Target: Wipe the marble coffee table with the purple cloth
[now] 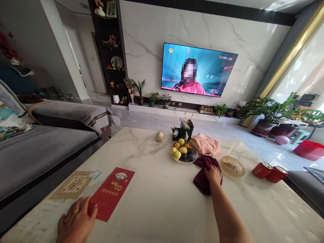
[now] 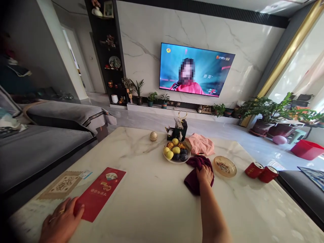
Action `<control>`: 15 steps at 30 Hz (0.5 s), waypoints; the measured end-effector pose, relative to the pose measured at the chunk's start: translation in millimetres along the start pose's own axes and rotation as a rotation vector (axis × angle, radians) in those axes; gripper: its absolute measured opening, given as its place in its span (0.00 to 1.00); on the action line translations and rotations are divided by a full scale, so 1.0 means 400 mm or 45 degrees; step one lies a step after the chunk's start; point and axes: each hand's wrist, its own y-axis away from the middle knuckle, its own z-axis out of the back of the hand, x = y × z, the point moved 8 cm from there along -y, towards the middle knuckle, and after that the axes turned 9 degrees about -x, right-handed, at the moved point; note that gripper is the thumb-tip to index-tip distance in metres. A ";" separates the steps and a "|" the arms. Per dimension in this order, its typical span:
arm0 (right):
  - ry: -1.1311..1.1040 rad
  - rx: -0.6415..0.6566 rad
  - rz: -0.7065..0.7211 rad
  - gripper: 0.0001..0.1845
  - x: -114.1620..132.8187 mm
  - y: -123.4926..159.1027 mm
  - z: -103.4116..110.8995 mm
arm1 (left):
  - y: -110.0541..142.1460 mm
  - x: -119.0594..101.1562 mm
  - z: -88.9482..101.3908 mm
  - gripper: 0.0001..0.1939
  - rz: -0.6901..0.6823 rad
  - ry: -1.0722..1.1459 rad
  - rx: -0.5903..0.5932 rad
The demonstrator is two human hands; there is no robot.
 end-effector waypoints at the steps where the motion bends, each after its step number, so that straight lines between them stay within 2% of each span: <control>1: 0.007 0.002 -0.010 0.38 -0.002 -0.002 -0.002 | 0.000 -0.001 0.001 0.63 0.000 -0.013 0.002; 4: 0.024 0.009 -0.035 0.39 -0.016 0.005 0.004 | -0.002 0.001 -0.002 0.61 -0.003 -0.040 -0.004; 8: 0.027 -0.004 -0.036 0.40 -0.064 0.055 0.040 | -0.013 0.014 -0.030 0.57 -0.053 -0.133 0.052; 11: 0.025 -0.025 -0.012 0.41 -0.136 0.109 0.062 | -0.024 0.025 -0.052 0.59 -0.057 -0.150 0.070; 15: -0.007 -0.057 -0.018 0.46 -0.281 0.172 0.066 | -0.035 0.026 -0.064 0.61 -0.050 -0.140 0.056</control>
